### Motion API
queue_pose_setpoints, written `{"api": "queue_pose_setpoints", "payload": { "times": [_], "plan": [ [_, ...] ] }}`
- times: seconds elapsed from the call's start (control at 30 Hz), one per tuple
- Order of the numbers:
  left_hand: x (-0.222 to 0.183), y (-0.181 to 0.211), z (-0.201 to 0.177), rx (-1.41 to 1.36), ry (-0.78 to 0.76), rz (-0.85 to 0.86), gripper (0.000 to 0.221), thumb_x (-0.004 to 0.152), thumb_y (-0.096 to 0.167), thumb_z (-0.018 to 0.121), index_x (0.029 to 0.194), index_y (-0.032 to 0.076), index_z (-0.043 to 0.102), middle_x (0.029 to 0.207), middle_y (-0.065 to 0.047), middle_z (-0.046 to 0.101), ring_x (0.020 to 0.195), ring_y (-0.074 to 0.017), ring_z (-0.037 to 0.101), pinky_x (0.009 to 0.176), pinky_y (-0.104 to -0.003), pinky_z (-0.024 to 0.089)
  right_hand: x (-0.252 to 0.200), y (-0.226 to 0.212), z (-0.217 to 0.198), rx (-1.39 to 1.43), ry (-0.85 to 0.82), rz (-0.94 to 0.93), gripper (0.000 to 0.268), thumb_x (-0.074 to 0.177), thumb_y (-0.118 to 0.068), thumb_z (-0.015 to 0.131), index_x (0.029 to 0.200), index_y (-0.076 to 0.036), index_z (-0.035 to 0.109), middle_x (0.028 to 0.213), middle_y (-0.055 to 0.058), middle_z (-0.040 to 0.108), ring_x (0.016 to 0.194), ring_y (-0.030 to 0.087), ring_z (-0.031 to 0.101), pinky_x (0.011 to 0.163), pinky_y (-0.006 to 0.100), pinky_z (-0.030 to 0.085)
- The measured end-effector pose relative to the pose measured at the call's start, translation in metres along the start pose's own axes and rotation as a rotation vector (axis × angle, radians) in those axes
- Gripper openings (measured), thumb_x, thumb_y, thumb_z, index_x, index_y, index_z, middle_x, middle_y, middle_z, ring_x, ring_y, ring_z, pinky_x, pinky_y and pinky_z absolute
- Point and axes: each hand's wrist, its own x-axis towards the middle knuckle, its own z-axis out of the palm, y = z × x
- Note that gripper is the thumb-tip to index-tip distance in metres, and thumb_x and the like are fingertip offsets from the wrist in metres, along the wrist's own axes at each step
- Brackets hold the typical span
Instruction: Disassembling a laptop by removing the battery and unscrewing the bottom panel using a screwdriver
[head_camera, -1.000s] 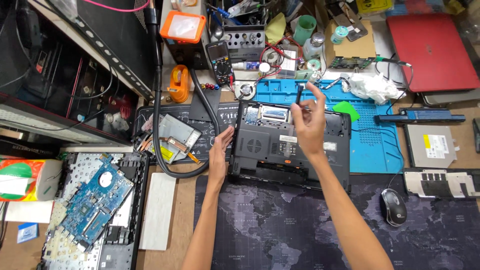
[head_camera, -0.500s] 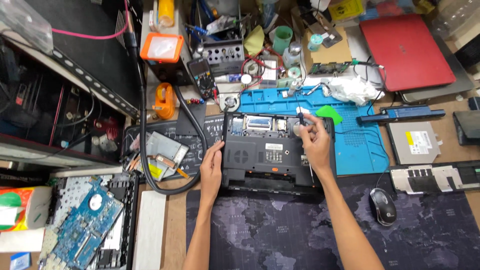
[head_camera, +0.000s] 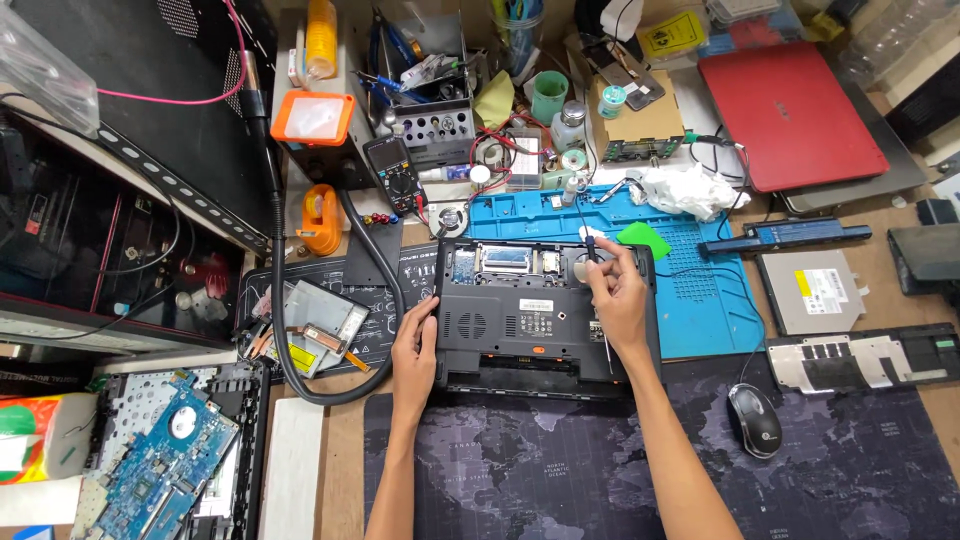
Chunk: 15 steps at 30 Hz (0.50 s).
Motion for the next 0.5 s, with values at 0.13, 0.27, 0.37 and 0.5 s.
{"api": "queue_pose_setpoints", "payload": {
  "times": [0.13, 0.27, 0.37, 0.5],
  "plan": [
    [-0.012, 0.021, -0.016, -0.039, -0.044, -0.161, 0.036, 0.103, 0.018, 0.049, 0.133, 0.005, 0.064, 0.136, -0.017, 0.064, 0.13, -0.0304, 0.06, 0.109, -0.04, 0.047, -0.003, -0.017, -0.002, -0.032, -0.024, 0.011, 0.035, 0.101, -0.013, 0.058, 0.136, -0.006, 0.059, 0.076, 0.006, 0.059, 0.051, 0.01, 0.048, 0.049, 0.026, 0.039],
    [-0.044, 0.058, -0.066, -0.025, -0.034, -0.498, 0.043, 0.093, 0.025, 0.058, 0.132, 0.01, 0.068, 0.13, -0.008, 0.076, 0.116, -0.0213, 0.073, 0.105, -0.033, 0.055, -0.002, -0.025, -0.001, -0.065, -0.058, 0.032, 0.036, 0.102, -0.018, 0.056, 0.136, -0.006, 0.058, 0.074, 0.0, 0.054, 0.054, 0.007, 0.04, 0.049, 0.026, 0.033],
    [-0.076, 0.084, -0.137, -0.173, -0.203, -0.421, 0.038, 0.096, 0.013, 0.054, 0.126, -0.002, 0.071, 0.092, -0.022, 0.083, 0.08, -0.0307, 0.081, 0.089, -0.045, 0.065, -0.001, -0.024, 0.0, -0.067, -0.06, 0.035, 0.036, 0.102, -0.018, 0.056, 0.135, -0.005, 0.058, 0.075, 0.001, 0.056, 0.053, 0.008, 0.041, 0.048, 0.026, 0.033],
    [-0.092, 0.102, -0.166, -0.16, -0.21, -0.435, 0.036, 0.096, 0.015, 0.054, 0.123, -0.002, 0.07, 0.091, -0.021, 0.081, 0.079, -0.0298, 0.079, 0.087, -0.044, 0.064, 0.002, 0.002, -0.002, 0.036, -0.024, 0.03, 0.036, 0.1, -0.006, 0.06, 0.137, -0.006, 0.06, 0.079, 0.013, 0.066, 0.049, 0.012, 0.055, 0.049, 0.024, 0.045]
  ]
}}
